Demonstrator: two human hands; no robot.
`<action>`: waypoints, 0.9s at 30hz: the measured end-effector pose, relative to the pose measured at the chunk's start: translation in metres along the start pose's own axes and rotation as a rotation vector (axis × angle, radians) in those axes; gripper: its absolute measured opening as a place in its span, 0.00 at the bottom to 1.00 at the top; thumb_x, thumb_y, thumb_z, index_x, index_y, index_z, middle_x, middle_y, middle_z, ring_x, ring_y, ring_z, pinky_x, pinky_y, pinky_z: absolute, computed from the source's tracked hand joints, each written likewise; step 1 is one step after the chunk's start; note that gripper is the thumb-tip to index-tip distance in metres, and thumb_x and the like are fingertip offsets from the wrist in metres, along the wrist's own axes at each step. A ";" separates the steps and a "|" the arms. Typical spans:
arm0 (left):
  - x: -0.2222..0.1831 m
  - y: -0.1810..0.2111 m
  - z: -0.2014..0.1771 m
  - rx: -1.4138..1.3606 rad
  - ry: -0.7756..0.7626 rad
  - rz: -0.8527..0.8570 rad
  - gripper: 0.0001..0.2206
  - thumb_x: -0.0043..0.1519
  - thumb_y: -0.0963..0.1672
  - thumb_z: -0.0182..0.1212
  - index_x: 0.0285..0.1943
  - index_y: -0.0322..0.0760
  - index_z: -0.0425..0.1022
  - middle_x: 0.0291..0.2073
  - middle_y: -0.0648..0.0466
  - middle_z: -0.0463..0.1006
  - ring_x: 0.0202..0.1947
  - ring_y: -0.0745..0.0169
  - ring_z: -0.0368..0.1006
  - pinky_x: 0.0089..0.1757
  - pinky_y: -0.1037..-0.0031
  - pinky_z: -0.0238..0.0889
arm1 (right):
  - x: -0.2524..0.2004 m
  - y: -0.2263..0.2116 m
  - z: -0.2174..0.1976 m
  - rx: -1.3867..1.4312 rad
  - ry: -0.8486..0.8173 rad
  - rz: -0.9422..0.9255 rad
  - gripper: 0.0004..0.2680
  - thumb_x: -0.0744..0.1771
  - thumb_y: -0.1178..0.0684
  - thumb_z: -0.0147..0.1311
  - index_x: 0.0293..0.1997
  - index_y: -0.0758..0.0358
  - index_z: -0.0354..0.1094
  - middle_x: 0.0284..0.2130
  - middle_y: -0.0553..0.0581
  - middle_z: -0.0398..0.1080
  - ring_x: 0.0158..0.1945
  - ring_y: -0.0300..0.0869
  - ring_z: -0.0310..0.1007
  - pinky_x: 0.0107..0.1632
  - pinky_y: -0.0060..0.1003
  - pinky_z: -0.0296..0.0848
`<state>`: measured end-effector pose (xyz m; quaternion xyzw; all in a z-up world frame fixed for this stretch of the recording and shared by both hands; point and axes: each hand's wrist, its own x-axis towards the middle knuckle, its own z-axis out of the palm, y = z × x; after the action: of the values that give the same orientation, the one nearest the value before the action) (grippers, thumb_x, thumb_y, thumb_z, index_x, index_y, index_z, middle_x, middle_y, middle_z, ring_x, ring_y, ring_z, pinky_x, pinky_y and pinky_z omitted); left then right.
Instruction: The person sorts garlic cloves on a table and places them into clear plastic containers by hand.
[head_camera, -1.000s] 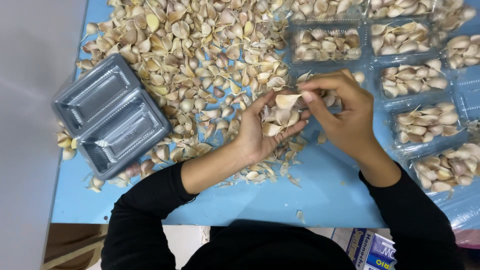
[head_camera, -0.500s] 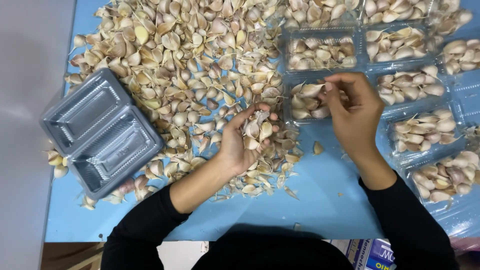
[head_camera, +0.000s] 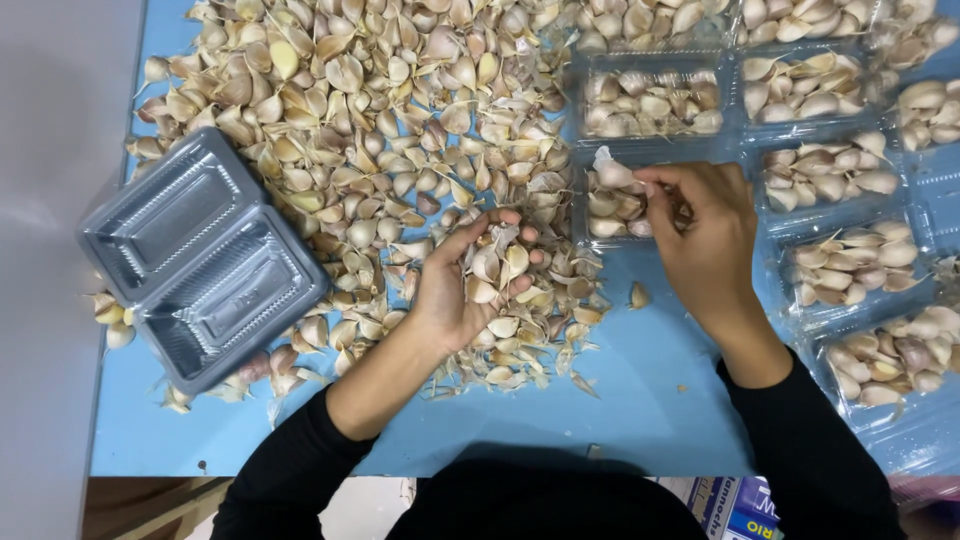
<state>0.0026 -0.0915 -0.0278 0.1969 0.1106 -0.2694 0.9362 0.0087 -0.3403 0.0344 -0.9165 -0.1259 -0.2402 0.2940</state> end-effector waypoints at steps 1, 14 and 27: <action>-0.001 0.000 0.000 0.000 0.001 0.000 0.15 0.68 0.48 0.51 0.56 0.34 0.69 0.46 0.40 0.79 0.44 0.43 0.81 0.36 0.61 0.81 | 0.000 -0.001 0.000 0.001 -0.001 0.000 0.05 0.72 0.64 0.57 0.49 0.60 0.77 0.35 0.51 0.73 0.45 0.45 0.67 0.52 0.40 0.66; -0.001 -0.003 -0.003 0.077 0.000 0.029 0.13 0.68 0.48 0.53 0.54 0.37 0.70 0.45 0.45 0.79 0.45 0.47 0.81 0.39 0.62 0.81 | 0.017 0.010 0.014 -0.202 0.011 -0.191 0.07 0.69 0.50 0.66 0.47 0.56 0.75 0.40 0.54 0.64 0.46 0.51 0.63 0.49 0.47 0.61; -0.005 -0.003 -0.001 0.084 0.008 0.000 0.11 0.68 0.48 0.54 0.53 0.39 0.71 0.44 0.45 0.78 0.44 0.48 0.81 0.38 0.63 0.81 | 0.036 -0.005 0.023 0.007 -0.137 0.063 0.02 0.71 0.61 0.61 0.41 0.67 0.74 0.29 0.61 0.69 0.34 0.55 0.73 0.39 0.44 0.71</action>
<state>-0.0033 -0.0914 -0.0282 0.2372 0.1029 -0.2731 0.9266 0.0464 -0.3197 0.0392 -0.9334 -0.1177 -0.1670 0.2951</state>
